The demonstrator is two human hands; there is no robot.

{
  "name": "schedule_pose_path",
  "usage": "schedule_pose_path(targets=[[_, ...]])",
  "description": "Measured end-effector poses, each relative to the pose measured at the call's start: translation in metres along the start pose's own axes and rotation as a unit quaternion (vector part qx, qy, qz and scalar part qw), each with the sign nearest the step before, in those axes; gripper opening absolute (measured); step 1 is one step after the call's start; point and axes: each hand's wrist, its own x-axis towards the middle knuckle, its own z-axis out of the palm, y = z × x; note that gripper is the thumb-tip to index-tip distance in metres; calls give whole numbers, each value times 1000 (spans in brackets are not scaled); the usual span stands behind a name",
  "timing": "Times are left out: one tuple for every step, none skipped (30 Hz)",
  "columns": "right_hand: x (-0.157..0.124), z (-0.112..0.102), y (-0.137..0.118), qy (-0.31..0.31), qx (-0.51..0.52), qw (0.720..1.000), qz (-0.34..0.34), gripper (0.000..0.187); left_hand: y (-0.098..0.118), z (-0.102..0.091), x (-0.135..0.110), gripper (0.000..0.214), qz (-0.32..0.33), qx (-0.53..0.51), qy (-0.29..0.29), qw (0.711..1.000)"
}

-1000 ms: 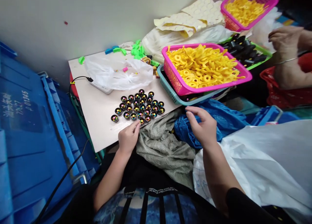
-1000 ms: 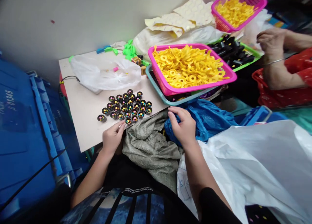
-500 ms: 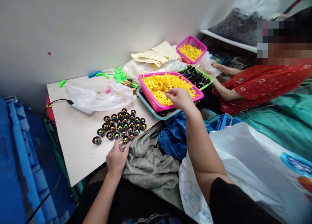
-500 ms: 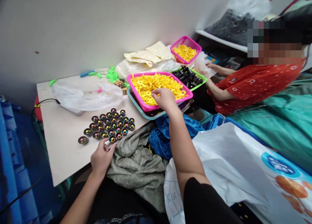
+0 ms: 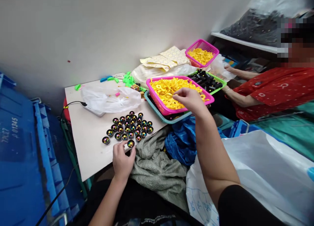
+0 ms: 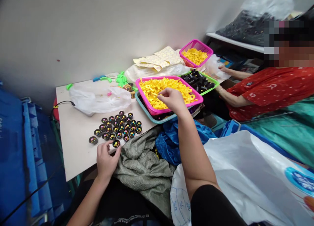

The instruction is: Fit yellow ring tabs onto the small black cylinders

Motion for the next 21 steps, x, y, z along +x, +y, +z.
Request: schedule_pose_path(targets=[[-16, 2, -2, 1, 115, 993, 8, 18, 5, -5, 0, 30, 22, -48, -3, 999], [-35, 8, -6, -27, 225, 974, 26, 23, 11, -11, 0, 29, 34, -111, -30, 993], [-54, 17, -10, -75, 316, 944, 55, 27, 17, -15, 1, 30, 35, -181, -77, 980], [-74, 28, -15, -136, 381, 909, 97, 29, 22, -19, 1, 30, 32, -246, -122, 961], [-93, 40, -19, -193, 428, 871, 146, 31, 26, -22, 2, 30, 28, -296, -156, 942], [-111, 53, -23, -238, 463, 832, 191, 32, 28, -24, 2, 30, 25, -332, -176, 926], [-126, 65, -25, -270, 494, 793, 231, 33, 30, -25, 1, 30, 25, -354, -183, 917], [-139, 75, -27, -294, 518, 758, 266, 34, 32, -26, 0, 31, 25, -366, -182, 912], [-149, 83, -28, -310, 537, 729, 292, 35, 32, -26, -1, 32, 26, -374, -180, 909], [-156, 88, -27, -316, 551, 709, 306, 35, 33, -26, -3, 33, 24, -382, -181, 906], [-161, 92, -27, -312, 561, 701, 311, 34, 33, -26, -5, 34, 19, -392, -184, 901], [-164, 94, -26, -302, 567, 702, 307, 33, 34, -26, -6, 35, 12, -403, -190, 895], [-167, 95, -26, -290, 571, 707, 299, 32, 34, -27, -8, 36, 6, -410, -195, 891], [-168, 95, -25, -280, 573, 713, 291, 32, 35, -27, -9, 37, 3, -411, -200, 889], [-169, 95, -25, -276, 573, 716, 287, 31, 35, -28, -9, 38, 4, -408, -205, 890], [-170, 94, -26, -280, 572, 715, 289, 31, 36, -29, -10, 38, 11, -399, -209, 893], [-171, 94, -26, -287, 569, 712, 296, 31, 36, -30, -10, 38, 22, -387, -209, 898], [-172, 95, -27, -291, 566, 709, 305, 31, 36, -31, -10, 38, 35, -375, -206, 903], [-174, 96, -28, -291, 563, 707, 313, 31, 36, -31, -9, 38, 49, -362, -202, 909], [-175, 97, -29, -288, 560, 708, 319, 31, 37, -32, -9, 38, 62, -350, -197, 914], [-177, 98, -29, -282, 558, 712, 321, 32, 37, -32, -9, 39, 74, -337, -190, 919]])
